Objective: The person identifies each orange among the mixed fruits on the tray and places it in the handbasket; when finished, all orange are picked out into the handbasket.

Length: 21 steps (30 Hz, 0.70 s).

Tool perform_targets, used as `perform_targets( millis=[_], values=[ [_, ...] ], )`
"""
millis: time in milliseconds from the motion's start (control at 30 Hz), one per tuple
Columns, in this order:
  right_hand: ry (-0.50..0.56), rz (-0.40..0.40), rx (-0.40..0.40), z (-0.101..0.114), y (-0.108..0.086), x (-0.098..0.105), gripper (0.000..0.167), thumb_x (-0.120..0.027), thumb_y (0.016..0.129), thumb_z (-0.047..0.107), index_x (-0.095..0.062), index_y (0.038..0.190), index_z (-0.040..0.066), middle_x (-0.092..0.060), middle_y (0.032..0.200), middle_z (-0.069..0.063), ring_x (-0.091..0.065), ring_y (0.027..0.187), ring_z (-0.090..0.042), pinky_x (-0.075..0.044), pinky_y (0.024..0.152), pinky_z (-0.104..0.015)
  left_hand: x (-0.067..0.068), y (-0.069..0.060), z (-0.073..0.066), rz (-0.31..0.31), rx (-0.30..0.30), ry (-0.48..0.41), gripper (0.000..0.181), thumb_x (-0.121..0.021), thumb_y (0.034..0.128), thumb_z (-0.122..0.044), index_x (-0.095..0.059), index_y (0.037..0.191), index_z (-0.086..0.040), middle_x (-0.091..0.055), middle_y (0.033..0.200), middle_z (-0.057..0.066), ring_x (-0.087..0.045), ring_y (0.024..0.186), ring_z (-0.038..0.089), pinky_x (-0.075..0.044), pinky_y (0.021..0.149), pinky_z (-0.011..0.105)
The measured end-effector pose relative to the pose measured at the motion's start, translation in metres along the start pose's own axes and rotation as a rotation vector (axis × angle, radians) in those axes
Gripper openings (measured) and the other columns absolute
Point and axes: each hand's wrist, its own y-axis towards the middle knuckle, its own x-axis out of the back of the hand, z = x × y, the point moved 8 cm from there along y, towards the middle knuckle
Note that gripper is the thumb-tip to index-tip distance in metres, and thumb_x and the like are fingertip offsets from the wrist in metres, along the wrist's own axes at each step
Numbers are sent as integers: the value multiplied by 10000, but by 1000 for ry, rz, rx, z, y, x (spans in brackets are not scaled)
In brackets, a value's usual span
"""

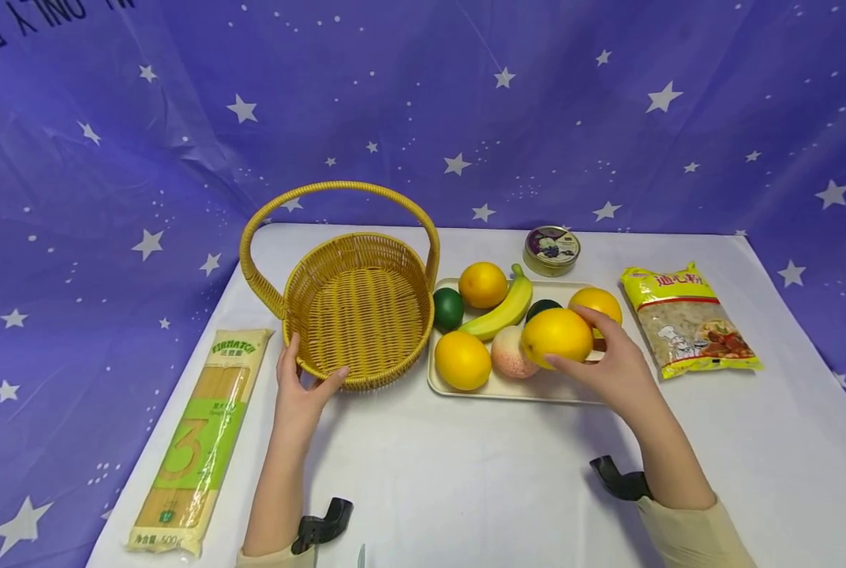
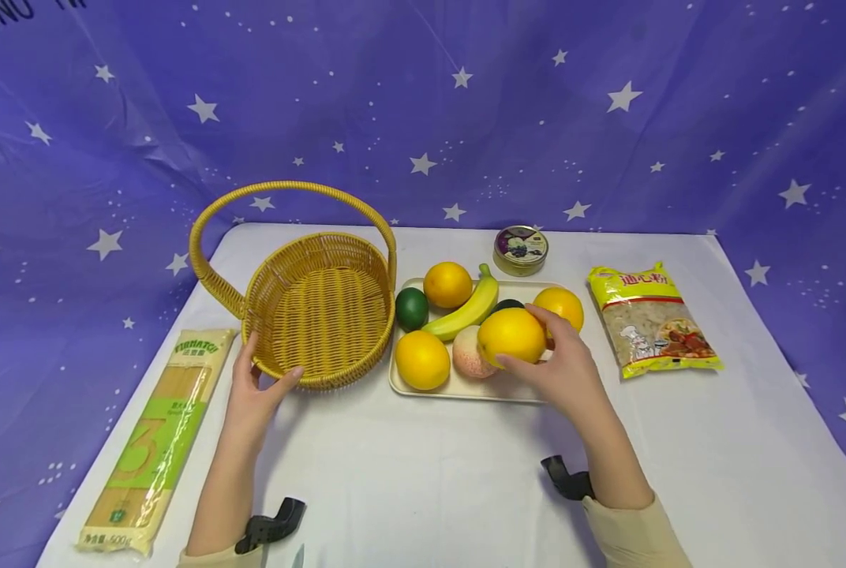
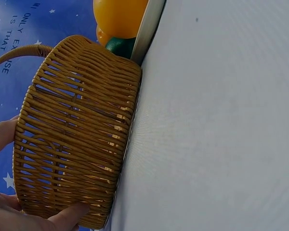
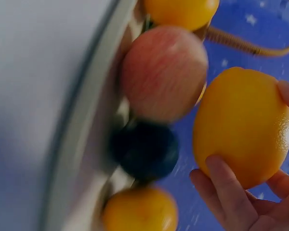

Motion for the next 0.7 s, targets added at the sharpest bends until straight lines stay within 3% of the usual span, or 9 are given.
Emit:
perform_targets(
  millis=[233, 400, 700],
  values=[
    [131, 127, 85, 47, 22, -37, 860, -818, 744, 449, -408, 1460, 205, -435, 1416, -77, -486, 1171, -319, -495, 911, -482, 0, 0, 0, -15, -9, 12, 1020, -751, 859, -183, -16, 1565, -240, 125, 1589, 20, -43, 1451, 251, -288, 1115, 413],
    [164, 190, 112, 72, 31, -64, 836, -838, 721, 442, -437, 1433, 264, -444, 1399, -37, -501, 1158, -310, -521, 877, -433, -1, 0, -3, -8, -25, 0, 1019, -749, 860, -180, -16, 1565, -237, 125, 1589, 18, -41, 1450, 256, -277, 1119, 414],
    [254, 277, 243, 115, 43, -114, 790, -844, 729, 394, -472, 1411, 252, -480, 1344, 43, -515, 1092, -234, -536, 828, -380, 0, 0, 0, -22, -18, -8, 1020, -754, 853, -158, -29, 1566, -238, 96, 1592, 3, -60, 1449, 245, -284, 1116, 403]
  ],
)
